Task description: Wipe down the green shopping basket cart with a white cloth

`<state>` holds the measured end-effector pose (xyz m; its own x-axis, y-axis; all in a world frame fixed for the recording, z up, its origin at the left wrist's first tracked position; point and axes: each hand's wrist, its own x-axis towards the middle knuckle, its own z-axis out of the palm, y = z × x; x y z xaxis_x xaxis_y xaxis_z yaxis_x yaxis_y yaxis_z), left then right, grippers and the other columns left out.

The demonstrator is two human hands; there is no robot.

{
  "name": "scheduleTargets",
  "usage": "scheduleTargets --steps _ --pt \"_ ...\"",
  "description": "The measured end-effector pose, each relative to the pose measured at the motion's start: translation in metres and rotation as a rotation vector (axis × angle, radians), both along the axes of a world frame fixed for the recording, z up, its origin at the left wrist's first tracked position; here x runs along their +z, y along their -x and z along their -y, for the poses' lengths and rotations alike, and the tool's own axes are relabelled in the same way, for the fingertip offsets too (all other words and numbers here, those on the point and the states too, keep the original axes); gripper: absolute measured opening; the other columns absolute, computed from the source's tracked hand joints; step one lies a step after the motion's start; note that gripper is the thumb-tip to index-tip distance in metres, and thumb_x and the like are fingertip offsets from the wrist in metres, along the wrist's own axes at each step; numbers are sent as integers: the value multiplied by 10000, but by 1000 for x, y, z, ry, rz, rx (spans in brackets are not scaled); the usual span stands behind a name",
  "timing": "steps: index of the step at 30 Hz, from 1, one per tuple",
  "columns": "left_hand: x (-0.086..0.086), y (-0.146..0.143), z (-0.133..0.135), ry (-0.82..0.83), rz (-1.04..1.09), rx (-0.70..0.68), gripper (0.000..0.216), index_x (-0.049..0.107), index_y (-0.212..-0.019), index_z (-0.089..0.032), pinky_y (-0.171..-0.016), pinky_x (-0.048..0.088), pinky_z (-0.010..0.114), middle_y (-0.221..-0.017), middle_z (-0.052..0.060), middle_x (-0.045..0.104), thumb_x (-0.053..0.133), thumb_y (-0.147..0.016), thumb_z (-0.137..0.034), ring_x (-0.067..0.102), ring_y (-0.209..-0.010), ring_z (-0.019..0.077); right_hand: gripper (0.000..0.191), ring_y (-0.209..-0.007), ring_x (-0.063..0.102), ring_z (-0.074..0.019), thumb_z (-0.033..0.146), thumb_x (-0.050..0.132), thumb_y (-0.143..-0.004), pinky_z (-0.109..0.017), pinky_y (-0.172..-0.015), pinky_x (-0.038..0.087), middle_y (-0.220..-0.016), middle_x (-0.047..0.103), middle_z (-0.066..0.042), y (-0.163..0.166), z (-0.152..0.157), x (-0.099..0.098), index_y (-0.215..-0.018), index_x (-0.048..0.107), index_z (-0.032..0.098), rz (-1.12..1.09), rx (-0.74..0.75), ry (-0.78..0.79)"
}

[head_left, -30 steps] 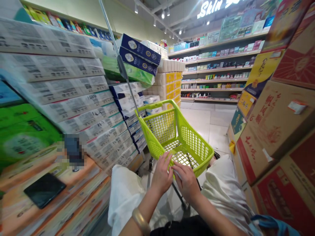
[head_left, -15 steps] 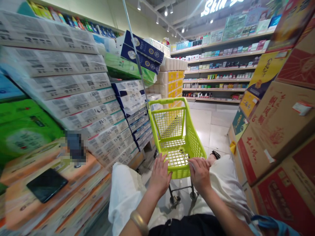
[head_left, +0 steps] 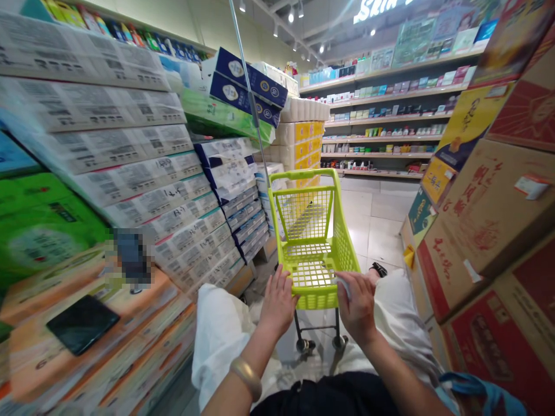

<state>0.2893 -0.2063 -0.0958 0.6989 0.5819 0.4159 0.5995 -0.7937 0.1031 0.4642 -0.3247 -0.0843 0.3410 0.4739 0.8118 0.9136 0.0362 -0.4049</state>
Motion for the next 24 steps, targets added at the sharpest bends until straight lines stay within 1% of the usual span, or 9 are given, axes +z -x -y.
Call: scheduleTargets --steps 3,6,10,12,15,18,20,22,24 --pt "-1 -3 3 19 12 3 313 463 -1163 -179 -1108 356 535 -1332 123 524 505 -853 -165 265 -1431 284 199 -943 561 -212 239 454 -935 -376 -907 358 -973 658 -58 0 -1 -2 -1044 620 226 19 -49 98" --pt "-3 -6 6 19 24 0 285 472 -1127 -168 -1109 365 531 -1328 127 518 518 -845 -160 264 -1430 294 192 -904 557 -208 220 448 -933 -373 -888 334 -910 657 -45 17 -15 -11 -990 630 224 41 -60 186" --pt "-8 -6 7 -19 34 -1 275 474 -1138 -159 -1099 392 511 -1316 135 521 467 -864 -131 284 -1421 291 191 -884 539 -197 208 465 -917 -358 -883 330 -891 646 -36 49 -34 -16 -1001 635 233 90 74 225" --pt "-10 -5 6 -44 35 7 289 466 -1159 -153 -1087 408 510 -1308 144 526 449 -872 -125 307 -1411 294 210 -903 538 -190 207 463 -919 -348 -894 329 -931 650 -39 55 -37 -16 -1039 633 239 120 129 224" --pt "-11 -3 6 -65 36 -9 305 458 -1168 -150 -1074 420 528 -1315 153 519 494 -865 -165 312 -1406 313 204 -911 542 -184 218 460 -936 -337 -902 327 -944 658 -37 42 -28 -18 -1045 631 236 133 118 194" --pt "-11 -4 9 -64 52 -27 307 459 -1155 -159 -1072 427 528 -1311 145 516 524 -855 -184 298 -1411 318 200 -934 547 -191 235 457 -949 -346 -921 323 -954 660 -42 17 -14 -23 -1050 629 227 112 26 146" --pt "-11 -6 11 -62 70 -29 296 460 -1143 -156 -1067 435 526 -1301 149 517 526 -856 -189 288 -1415 320 205 -961 548 -197 232 446 -951 -361 -947 312 -969 654 -50 8 -8 -24 -1046 627 221 85 -32 125" --pt "-13 -7 13 -66 92 -30 285 462 -1135 -152 -1062 441 526 -1295 156 514 519 -859 -192 277 -1420 320 202 -954 544 -200 226 436 -949 -372 -958 302 -950 646 -52 12 -9 -22 -1007 629 220 45 -62 123" --pt "-17 -6 13 -80 112 -32 272 466 -1136 -154 -1061 442 526 -1299 157 508 494 -868 -189 275 -1421 317 189 -915 535 -197 234 443 -941 -369 -940 306 -909 638 -46 29 -15 -18 -957 631 223 19 -26 141"
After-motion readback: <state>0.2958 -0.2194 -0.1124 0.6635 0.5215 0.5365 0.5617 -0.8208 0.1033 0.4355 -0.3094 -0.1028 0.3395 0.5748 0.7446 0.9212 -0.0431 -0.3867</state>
